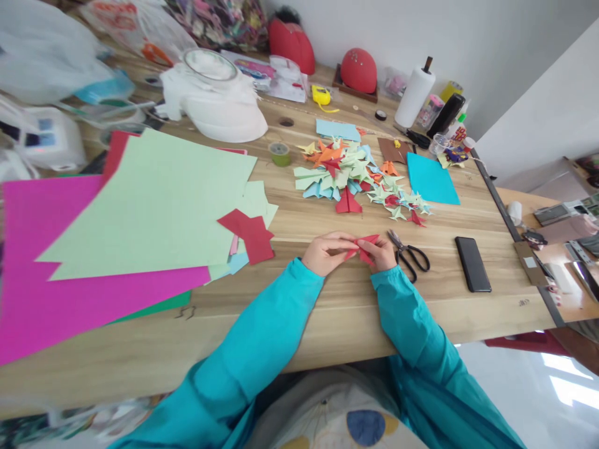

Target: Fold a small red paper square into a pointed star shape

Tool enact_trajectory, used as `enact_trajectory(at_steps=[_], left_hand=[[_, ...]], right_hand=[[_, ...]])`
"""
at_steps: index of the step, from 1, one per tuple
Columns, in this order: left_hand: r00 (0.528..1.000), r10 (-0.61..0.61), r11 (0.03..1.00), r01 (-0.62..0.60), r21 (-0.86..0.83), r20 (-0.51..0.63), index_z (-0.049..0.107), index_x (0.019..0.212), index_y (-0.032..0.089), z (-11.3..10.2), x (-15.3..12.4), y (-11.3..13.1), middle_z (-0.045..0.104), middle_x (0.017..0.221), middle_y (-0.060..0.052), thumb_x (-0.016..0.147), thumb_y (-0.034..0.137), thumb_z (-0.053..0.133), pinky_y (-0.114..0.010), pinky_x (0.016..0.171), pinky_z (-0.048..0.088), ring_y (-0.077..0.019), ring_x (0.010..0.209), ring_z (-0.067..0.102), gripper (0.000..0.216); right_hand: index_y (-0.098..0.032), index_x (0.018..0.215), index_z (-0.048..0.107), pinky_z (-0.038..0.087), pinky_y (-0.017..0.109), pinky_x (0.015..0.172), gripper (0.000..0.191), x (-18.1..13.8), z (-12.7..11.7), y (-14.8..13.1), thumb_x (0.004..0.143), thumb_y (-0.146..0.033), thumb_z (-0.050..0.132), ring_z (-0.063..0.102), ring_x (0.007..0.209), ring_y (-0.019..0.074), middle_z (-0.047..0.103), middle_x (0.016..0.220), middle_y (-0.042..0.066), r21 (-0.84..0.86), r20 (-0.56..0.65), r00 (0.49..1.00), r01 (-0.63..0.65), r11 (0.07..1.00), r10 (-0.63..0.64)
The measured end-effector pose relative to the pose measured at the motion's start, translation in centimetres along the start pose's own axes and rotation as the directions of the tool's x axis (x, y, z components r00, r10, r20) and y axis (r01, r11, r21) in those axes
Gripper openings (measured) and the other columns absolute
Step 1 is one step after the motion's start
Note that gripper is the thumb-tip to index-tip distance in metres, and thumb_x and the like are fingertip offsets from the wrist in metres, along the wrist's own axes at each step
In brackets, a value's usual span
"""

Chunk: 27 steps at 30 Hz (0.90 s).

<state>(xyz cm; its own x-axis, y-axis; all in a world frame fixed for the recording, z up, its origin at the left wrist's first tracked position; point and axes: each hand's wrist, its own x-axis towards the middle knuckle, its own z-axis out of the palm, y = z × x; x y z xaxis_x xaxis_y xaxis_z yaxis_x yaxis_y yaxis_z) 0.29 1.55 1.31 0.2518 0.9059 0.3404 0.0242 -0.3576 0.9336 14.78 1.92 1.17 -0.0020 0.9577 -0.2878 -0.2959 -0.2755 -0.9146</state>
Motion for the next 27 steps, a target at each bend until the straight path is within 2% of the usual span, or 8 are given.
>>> enact_trajectory(at_steps=[7, 12, 20, 27], left_hand=[[0.998, -0.047, 0.999, 0.046, -0.018, -0.04, 0.07, 0.071, 0.02, 0.0, 0.1, -0.1, 0.066, 0.084, -0.007, 0.066, 0.03, 0.064, -0.03, 0.076, 0.048, -0.0168, 0.078, 0.06, 0.012], [0.984, -0.134, 0.989, 0.126, -0.072, -0.116, 0.068, 0.067, 0.018, 0.2, 0.2, 0.1, 0.067, 0.079, -0.006, 0.063, 0.031, 0.066, -0.03, 0.076, 0.048, -0.0174, 0.078, 0.06, 0.014], [0.917, -0.359, 0.927, 0.329, -0.181, -0.175, 0.065, 0.064, 0.013, 0.2, 0.2, -0.1, 0.063, 0.055, -0.002, 0.055, 0.033, 0.071, -0.027, 0.056, 0.046, -0.0141, 0.052, 0.057, 0.023], [0.894, -0.422, 0.896, 0.385, -0.22, -0.154, 0.061, 0.063, 0.013, 0.1, 0.3, -0.1, 0.06, 0.05, 0.0, 0.051, 0.034, 0.073, -0.025, 0.05, 0.044, -0.0133, 0.047, 0.057, 0.027]], right_hand=[[-0.016, 0.056, 0.064, 0.032, 0.023, 0.036, 0.022, 0.1, -0.3, 0.6, 0.051, -0.035, 0.072, 0.042, 0.036, 0.0086, 0.054, 0.041, -0.002, -0.031, 0.081, 0.997, -0.015, 0.999, 0.017], [-0.016, 0.061, 0.065, 0.034, 0.021, 0.039, 0.019, 0.3, -0.8, 1.1, 0.055, -0.032, 0.072, 0.045, 0.04, 0.0081, 0.056, 0.046, -0.002, -0.053, 0.121, 0.99, 0.078, 0.996, -0.071], [-0.015, 0.06, 0.065, 0.037, 0.022, 0.043, 0.017, 0.2, -1.0, 1.0, 0.056, -0.03, 0.071, 0.048, 0.041, 0.0093, 0.059, 0.047, -0.001, -0.116, 0.169, 0.981, 0.114, 0.987, -0.094], [-0.014, 0.063, 0.065, 0.037, 0.021, 0.043, 0.017, -0.1, -0.8, 0.4, 0.057, -0.028, 0.071, 0.048, 0.042, 0.0087, 0.059, 0.048, -0.001, -0.219, 0.18, 0.977, 0.156, 0.963, -0.118]])
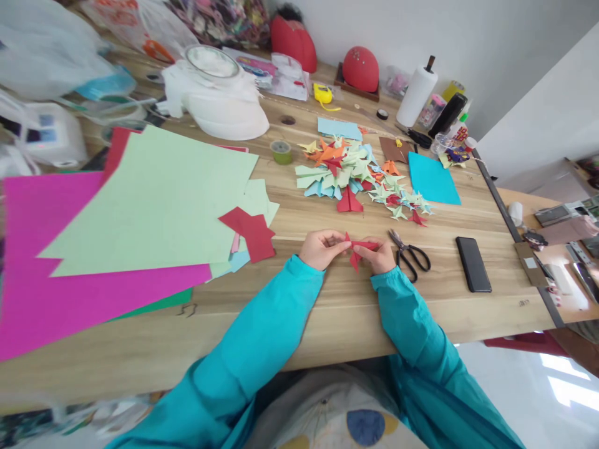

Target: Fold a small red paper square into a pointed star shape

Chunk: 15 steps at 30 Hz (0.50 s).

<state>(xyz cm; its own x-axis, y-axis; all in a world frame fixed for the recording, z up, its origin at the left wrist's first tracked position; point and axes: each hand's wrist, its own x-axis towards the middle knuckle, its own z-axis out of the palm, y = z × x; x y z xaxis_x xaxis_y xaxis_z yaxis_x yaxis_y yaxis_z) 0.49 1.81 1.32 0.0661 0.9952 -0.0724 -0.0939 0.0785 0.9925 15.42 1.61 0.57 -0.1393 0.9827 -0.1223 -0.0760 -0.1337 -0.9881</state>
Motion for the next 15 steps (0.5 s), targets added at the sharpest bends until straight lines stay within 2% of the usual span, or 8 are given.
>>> enact_trajectory(at_steps=[6, 11, 15], left_hand=[[1.0, 0.017, 1.0, -0.017, 0.004, 0.016, 0.059, 0.062, 0.013, -0.03, 0.07, -0.16, 0.059, 0.049, 0.001, 0.052, 0.035, 0.072, -0.024, 0.048, 0.043, -0.0123, 0.046, 0.056, 0.027], [0.997, 0.079, 0.996, -0.079, 0.04, 0.01, 0.06, 0.063, 0.014, -0.06, 0.08, -0.36, 0.061, 0.054, -0.001, 0.054, 0.034, 0.071, -0.024, 0.051, 0.045, -0.013, 0.05, 0.057, 0.025], [0.996, 0.073, 0.997, -0.074, 0.026, 0.052, 0.06, 0.064, 0.014, -0.11, 0.01, -0.21, 0.061, 0.053, 0.0, 0.056, 0.035, 0.07, -0.024, 0.053, 0.046, -0.0128, 0.05, 0.057, 0.025]], right_hand=[[-0.014, 0.062, 0.063, 0.037, 0.021, 0.045, 0.017, -0.03, -0.07, -0.22, 0.058, -0.028, 0.07, 0.048, 0.043, 0.0086, 0.058, 0.048, -0.002, -0.034, 0.028, 0.999, 0.022, 0.999, -0.021], [-0.014, 0.062, 0.063, 0.037, 0.021, 0.045, 0.018, 0.12, -0.3, -0.03, 0.057, -0.029, 0.07, 0.048, 0.043, 0.0084, 0.057, 0.047, -0.002, -0.016, 0.046, 0.999, 0.0, 1.0, 0.0], [-0.014, 0.061, 0.062, 0.035, 0.021, 0.044, 0.018, 0.17, -0.36, 0.03, 0.057, -0.029, 0.07, 0.047, 0.042, 0.008, 0.056, 0.047, -0.002, -0.021, 0.057, 0.998, 0.001, 1.0, 0.0]])
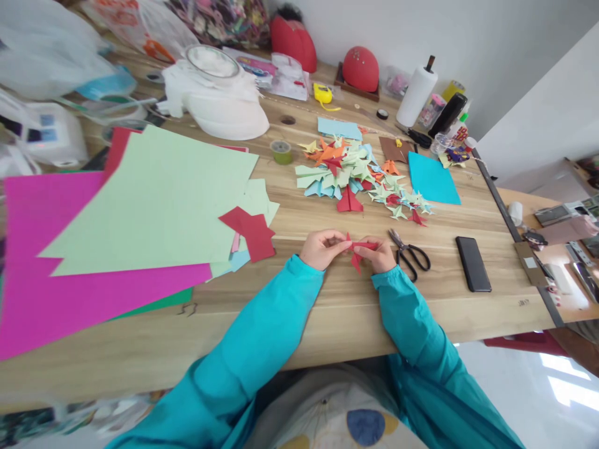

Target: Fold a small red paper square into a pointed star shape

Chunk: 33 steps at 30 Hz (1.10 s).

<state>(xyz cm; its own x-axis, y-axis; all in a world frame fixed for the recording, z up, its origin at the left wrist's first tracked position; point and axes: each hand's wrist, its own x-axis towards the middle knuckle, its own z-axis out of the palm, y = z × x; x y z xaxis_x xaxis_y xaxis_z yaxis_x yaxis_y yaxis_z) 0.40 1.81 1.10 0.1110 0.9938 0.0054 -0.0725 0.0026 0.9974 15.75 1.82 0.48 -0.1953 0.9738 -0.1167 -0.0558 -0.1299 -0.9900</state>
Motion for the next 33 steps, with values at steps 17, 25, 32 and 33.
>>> enact_trajectory(at_steps=[17, 25, 32, 33], left_hand=[[0.997, 0.032, 0.998, -0.028, 0.054, -0.067, 0.055, 0.061, 0.015, 0.5, -0.2, 0.0, 0.056, 0.049, 0.002, 0.062, 0.033, 0.065, -0.021, 0.046, 0.042, -0.0107, 0.045, 0.054, 0.021], [0.993, 0.057, 0.995, -0.048, 0.089, -0.106, 0.056, 0.061, 0.015, 0.6, -0.3, 0.1, 0.057, 0.048, 0.001, 0.062, 0.031, 0.066, -0.022, 0.047, 0.042, -0.0112, 0.046, 0.054, 0.019], [0.989, 0.06, 0.996, -0.049, 0.078, -0.135, 0.055, 0.061, 0.015, 0.6, -0.2, 0.1, 0.057, 0.048, 0.001, 0.062, 0.032, 0.065, -0.022, 0.047, 0.042, -0.0113, 0.046, 0.054, 0.02], [0.99, 0.053, 0.996, -0.044, 0.071, -0.128, 0.055, 0.061, 0.015, 0.6, -0.2, 0.1, 0.057, 0.048, 0.001, 0.062, 0.032, 0.065, -0.022, 0.047, 0.042, -0.0114, 0.046, 0.054, 0.02]], right_hand=[[-0.014, 0.061, 0.061, 0.035, 0.021, 0.042, 0.021, -0.2, 0.4, -0.2, 0.057, -0.032, 0.07, 0.046, 0.042, 0.0082, 0.056, 0.047, -0.002, 0.033, 0.009, 0.998, -0.056, 0.998, 0.055], [-0.014, 0.061, 0.061, 0.032, 0.021, 0.038, 0.026, 0.1, 0.5, 0.4, 0.061, -0.039, 0.065, 0.045, 0.038, 0.0083, 0.055, 0.045, -0.001, 0.128, -0.011, 0.998, -0.064, 0.99, 0.065], [-0.013, 0.063, 0.063, 0.037, 0.021, 0.044, 0.024, -0.4, 1.0, -0.5, 0.059, -0.036, 0.068, 0.047, 0.044, 0.0084, 0.057, 0.05, -0.001, -0.034, 0.005, 1.0, 0.012, 0.999, -0.012], [-0.013, 0.063, 0.063, 0.037, 0.022, 0.045, 0.023, -0.4, 1.1, -0.8, 0.059, -0.035, 0.068, 0.047, 0.045, 0.0086, 0.057, 0.05, -0.001, -0.059, 0.009, 1.0, 0.03, 0.998, -0.029]])
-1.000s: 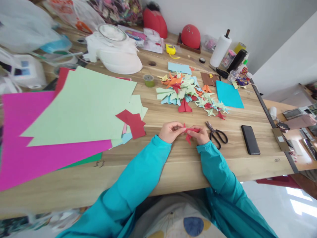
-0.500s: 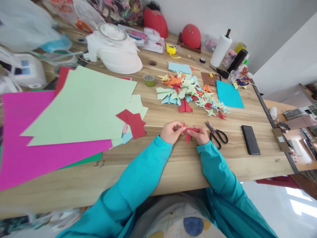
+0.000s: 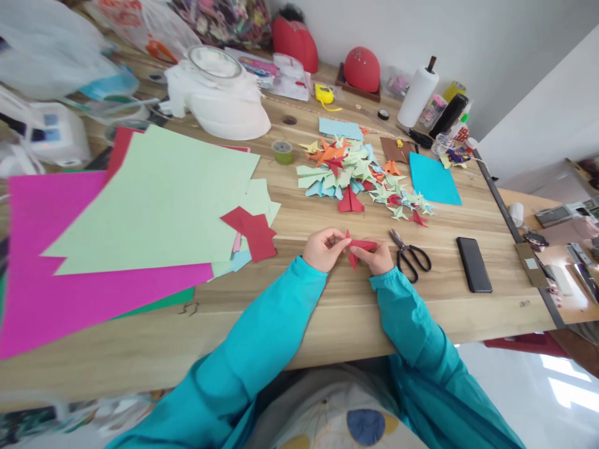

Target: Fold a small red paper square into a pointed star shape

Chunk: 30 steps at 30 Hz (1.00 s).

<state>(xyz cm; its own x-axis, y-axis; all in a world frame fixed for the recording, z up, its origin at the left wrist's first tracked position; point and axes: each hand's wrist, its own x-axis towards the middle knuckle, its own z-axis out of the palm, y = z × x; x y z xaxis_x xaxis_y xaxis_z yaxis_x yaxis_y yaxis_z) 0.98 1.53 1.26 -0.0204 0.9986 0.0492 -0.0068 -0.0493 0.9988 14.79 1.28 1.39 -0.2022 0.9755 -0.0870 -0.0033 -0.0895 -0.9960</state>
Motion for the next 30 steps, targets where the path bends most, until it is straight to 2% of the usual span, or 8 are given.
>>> enact_trajectory(at_steps=[9, 15, 22, 25, 30], left_hand=[[0.986, -0.135, 0.976, 0.149, -0.159, 0.1, 0.056, 0.06, 0.013, -0.2, 0.2, 0.2, 0.059, 0.049, 0.001, 0.056, 0.038, 0.069, -0.024, 0.05, 0.045, -0.0118, 0.046, 0.056, 0.028], [0.978, -0.17, 0.952, 0.196, -0.237, 0.124, 0.056, 0.063, 0.013, -0.2, 0.3, 0.3, 0.06, 0.052, 0.001, 0.053, 0.036, 0.072, -0.025, 0.051, 0.047, -0.0114, 0.047, 0.056, 0.03], [0.964, -0.095, 0.989, 0.121, -0.09, 0.25, 0.059, 0.062, 0.013, -0.4, 0.2, 0.2, 0.058, 0.051, 0.0, 0.064, 0.036, 0.063, -0.022, 0.048, 0.043, -0.0096, 0.045, 0.052, 0.024], [0.968, -0.086, 0.991, 0.107, -0.075, 0.235, 0.057, 0.059, 0.014, -0.4, 0.1, 0.1, 0.056, 0.049, 0.001, 0.065, 0.037, 0.063, -0.022, 0.047, 0.041, -0.0093, 0.044, 0.05, 0.024], [0.974, -0.071, 0.993, 0.089, -0.075, 0.217, 0.055, 0.056, 0.015, -0.4, 0.2, 0.1, 0.054, 0.046, 0.002, 0.064, 0.039, 0.063, -0.021, 0.046, 0.04, -0.009, 0.043, 0.049, 0.027]], right_hand=[[-0.012, 0.064, 0.064, 0.037, 0.023, 0.044, 0.024, -0.1, 0.0, -0.2, 0.058, -0.035, 0.068, 0.048, 0.044, 0.0094, 0.058, 0.05, 0.0, -0.035, -0.044, 0.999, 0.014, 0.999, -0.016], [-0.013, 0.064, 0.064, 0.037, 0.022, 0.044, 0.021, 0.0, -0.1, -0.1, 0.058, -0.033, 0.068, 0.047, 0.043, 0.0089, 0.058, 0.048, -0.001, -0.024, -0.054, 0.998, 0.023, 0.999, -0.024], [-0.013, 0.061, 0.064, 0.038, 0.023, 0.045, 0.023, 0.0, -0.1, -0.3, 0.058, -0.036, 0.068, 0.048, 0.044, 0.0093, 0.06, 0.052, 0.001, -0.013, -0.028, 1.0, 0.008, 1.0, -0.008], [-0.014, 0.063, 0.064, 0.039, 0.023, 0.045, 0.022, 0.0, -0.1, -0.2, 0.058, -0.035, 0.068, 0.049, 0.045, 0.0095, 0.06, 0.053, 0.001, 0.003, -0.026, 1.0, 0.01, 1.0, -0.01], [-0.014, 0.062, 0.062, 0.039, 0.024, 0.045, 0.025, 0.3, -0.3, 1.2, 0.06, -0.039, 0.065, 0.048, 0.044, 0.0101, 0.057, 0.051, 0.0, 0.134, -0.028, 0.998, -0.049, 0.99, 0.053]])
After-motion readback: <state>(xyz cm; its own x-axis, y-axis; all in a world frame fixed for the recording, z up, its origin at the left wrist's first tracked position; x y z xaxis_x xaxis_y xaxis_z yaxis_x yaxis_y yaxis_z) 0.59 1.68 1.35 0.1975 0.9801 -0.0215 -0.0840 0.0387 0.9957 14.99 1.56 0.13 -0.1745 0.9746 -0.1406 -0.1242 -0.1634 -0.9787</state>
